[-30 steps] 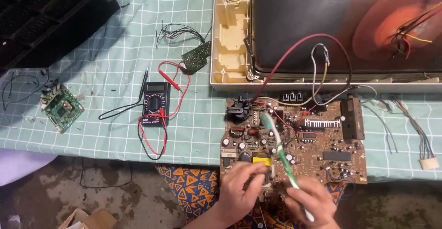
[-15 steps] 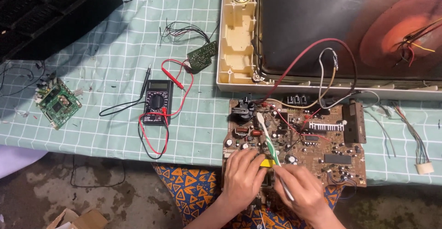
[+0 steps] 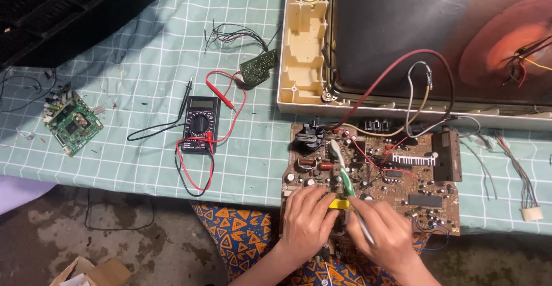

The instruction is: A person is cleaning a large electronic circuit board from a television using a toothbrush to remove dust and debris.

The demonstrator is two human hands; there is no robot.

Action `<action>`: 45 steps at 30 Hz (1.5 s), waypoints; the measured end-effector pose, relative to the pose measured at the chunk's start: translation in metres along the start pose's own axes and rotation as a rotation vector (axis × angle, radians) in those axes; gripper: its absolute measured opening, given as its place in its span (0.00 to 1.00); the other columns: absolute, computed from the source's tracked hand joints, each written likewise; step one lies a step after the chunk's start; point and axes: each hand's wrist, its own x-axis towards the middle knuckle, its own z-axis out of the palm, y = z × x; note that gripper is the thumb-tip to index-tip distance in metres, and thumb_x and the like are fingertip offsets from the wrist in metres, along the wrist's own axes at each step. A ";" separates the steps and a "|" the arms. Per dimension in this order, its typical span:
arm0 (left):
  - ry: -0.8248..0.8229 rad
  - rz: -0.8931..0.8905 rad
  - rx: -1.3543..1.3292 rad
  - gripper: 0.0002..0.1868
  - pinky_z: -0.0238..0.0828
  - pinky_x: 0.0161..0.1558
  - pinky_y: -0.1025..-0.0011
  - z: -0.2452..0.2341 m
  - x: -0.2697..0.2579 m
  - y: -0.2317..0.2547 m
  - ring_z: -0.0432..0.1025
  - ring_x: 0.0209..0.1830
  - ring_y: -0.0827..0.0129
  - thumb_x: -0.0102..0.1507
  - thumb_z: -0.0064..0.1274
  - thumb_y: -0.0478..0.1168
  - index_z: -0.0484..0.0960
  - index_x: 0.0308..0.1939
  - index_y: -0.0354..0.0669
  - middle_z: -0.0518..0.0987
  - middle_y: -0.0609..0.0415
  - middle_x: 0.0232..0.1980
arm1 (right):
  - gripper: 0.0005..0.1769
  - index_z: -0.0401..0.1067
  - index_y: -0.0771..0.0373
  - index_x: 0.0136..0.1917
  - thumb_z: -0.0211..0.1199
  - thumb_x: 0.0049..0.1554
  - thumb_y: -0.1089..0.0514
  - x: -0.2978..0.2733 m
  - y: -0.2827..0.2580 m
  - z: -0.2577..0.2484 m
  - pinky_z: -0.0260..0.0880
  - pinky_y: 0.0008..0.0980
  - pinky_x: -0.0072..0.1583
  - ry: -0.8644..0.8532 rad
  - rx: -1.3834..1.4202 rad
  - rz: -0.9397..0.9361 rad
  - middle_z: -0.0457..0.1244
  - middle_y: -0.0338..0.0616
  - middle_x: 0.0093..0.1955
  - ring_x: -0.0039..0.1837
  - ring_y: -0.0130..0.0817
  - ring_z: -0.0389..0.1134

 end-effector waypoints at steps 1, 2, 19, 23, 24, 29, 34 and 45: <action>0.003 -0.005 0.007 0.15 0.67 0.61 0.53 0.002 -0.002 -0.001 0.72 0.57 0.53 0.67 0.54 0.42 0.82 0.54 0.37 0.81 0.44 0.55 | 0.11 0.76 0.71 0.51 0.65 0.56 0.63 -0.005 0.004 0.007 0.74 0.26 0.37 -0.042 -0.018 -0.010 0.71 0.50 0.42 0.35 0.31 0.70; 0.006 -0.009 0.014 0.16 0.67 0.61 0.53 0.004 -0.003 -0.002 0.72 0.57 0.54 0.67 0.55 0.42 0.82 0.54 0.37 0.81 0.44 0.55 | 0.12 0.75 0.71 0.53 0.66 0.56 0.64 -0.009 0.009 0.014 0.73 0.25 0.35 -0.085 -0.036 -0.019 0.70 0.50 0.41 0.34 0.31 0.69; 0.002 -0.013 -0.018 0.14 0.68 0.59 0.53 -0.004 0.005 0.001 0.73 0.56 0.52 0.69 0.50 0.43 0.82 0.53 0.38 0.81 0.45 0.54 | 0.06 0.77 0.67 0.46 0.62 0.55 0.63 0.018 -0.010 -0.030 0.68 0.29 0.37 -0.016 0.050 0.031 0.70 0.44 0.38 0.32 0.31 0.67; -0.005 -0.009 -0.019 0.14 0.68 0.59 0.53 -0.005 0.005 0.002 0.73 0.55 0.52 0.69 0.53 0.43 0.82 0.52 0.37 0.81 0.44 0.53 | 0.04 0.77 0.67 0.42 0.62 0.53 0.67 0.023 -0.015 -0.039 0.64 0.26 0.34 0.076 -0.006 0.009 0.67 0.45 0.34 0.30 0.29 0.65; -0.005 -0.008 -0.020 0.14 0.68 0.59 0.53 -0.003 0.004 0.000 0.73 0.55 0.52 0.69 0.53 0.43 0.82 0.52 0.37 0.81 0.44 0.53 | 0.04 0.77 0.67 0.42 0.62 0.53 0.67 0.019 -0.011 -0.033 0.64 0.26 0.34 0.076 -0.007 0.010 0.67 0.45 0.34 0.30 0.29 0.65; -0.005 -0.012 -0.013 0.15 0.68 0.60 0.52 -0.003 0.004 0.001 0.73 0.56 0.52 0.69 0.52 0.43 0.82 0.53 0.37 0.81 0.44 0.54 | 0.13 0.77 0.66 0.55 0.66 0.55 0.65 -0.009 0.007 -0.006 0.68 0.26 0.39 -0.104 -0.138 0.037 0.65 0.45 0.40 0.37 0.30 0.66; -0.004 -0.014 -0.013 0.14 0.68 0.60 0.54 -0.004 0.005 0.002 0.73 0.56 0.53 0.68 0.53 0.43 0.82 0.53 0.37 0.81 0.44 0.54 | 0.06 0.75 0.64 0.47 0.62 0.57 0.61 0.007 -0.011 -0.027 0.64 0.27 0.34 -0.095 -0.051 -0.007 0.67 0.41 0.36 0.31 0.29 0.64; -0.009 -0.015 -0.004 0.15 0.69 0.59 0.53 -0.001 0.003 0.000 0.73 0.55 0.53 0.68 0.54 0.43 0.83 0.53 0.37 0.82 0.44 0.53 | 0.06 0.77 0.62 0.41 0.62 0.59 0.60 -0.008 -0.001 -0.014 0.63 0.24 0.29 -0.011 -0.058 -0.008 0.69 0.44 0.33 0.28 0.27 0.66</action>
